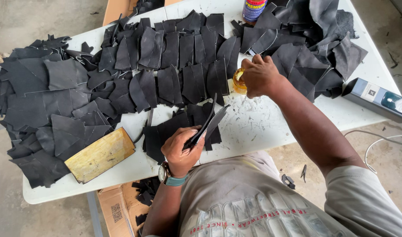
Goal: The person repeatedly picks up small black fabric pieces from a table, applies a yellow adhesive to the edges using their fingers, and places the treated pieces into a cardboard box. The process is repetitive and involves handling multiple identical items one by one.
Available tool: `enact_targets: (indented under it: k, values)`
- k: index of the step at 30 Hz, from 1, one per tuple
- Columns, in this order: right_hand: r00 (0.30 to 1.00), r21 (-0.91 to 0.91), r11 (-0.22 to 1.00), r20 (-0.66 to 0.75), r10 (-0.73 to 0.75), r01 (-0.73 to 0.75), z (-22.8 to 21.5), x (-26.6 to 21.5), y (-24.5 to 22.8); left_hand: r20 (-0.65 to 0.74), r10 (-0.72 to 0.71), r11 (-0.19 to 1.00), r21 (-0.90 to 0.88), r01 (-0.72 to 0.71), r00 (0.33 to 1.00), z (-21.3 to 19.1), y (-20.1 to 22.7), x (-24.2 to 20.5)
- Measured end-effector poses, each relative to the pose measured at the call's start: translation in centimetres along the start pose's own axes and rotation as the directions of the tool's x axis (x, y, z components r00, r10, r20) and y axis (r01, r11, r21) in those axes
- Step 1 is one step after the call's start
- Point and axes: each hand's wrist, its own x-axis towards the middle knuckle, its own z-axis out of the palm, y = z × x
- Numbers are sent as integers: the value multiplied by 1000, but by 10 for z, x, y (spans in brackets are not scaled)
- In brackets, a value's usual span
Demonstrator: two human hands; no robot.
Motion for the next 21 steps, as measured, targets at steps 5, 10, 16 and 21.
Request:
enact_targets:
  k: [5,10,16,21]
  values:
    - [972,126,990,-232,-38,69,-1,-27,13,44,24,997,72,-28,999,-3,-4,-4]
    - [896,405,889,-443,-14,214,8,-89,19,48,20,998,53,-23,999,0,-11,-8]
    - [616,553,383,-785,-57,740,18,-137,-10,59,43,999,26,-45,997,8,-7,-10]
    - [567,440,564,-821,-64,699,16,-140,-30,61,64,996,54,-67,996,10,-5,-9]
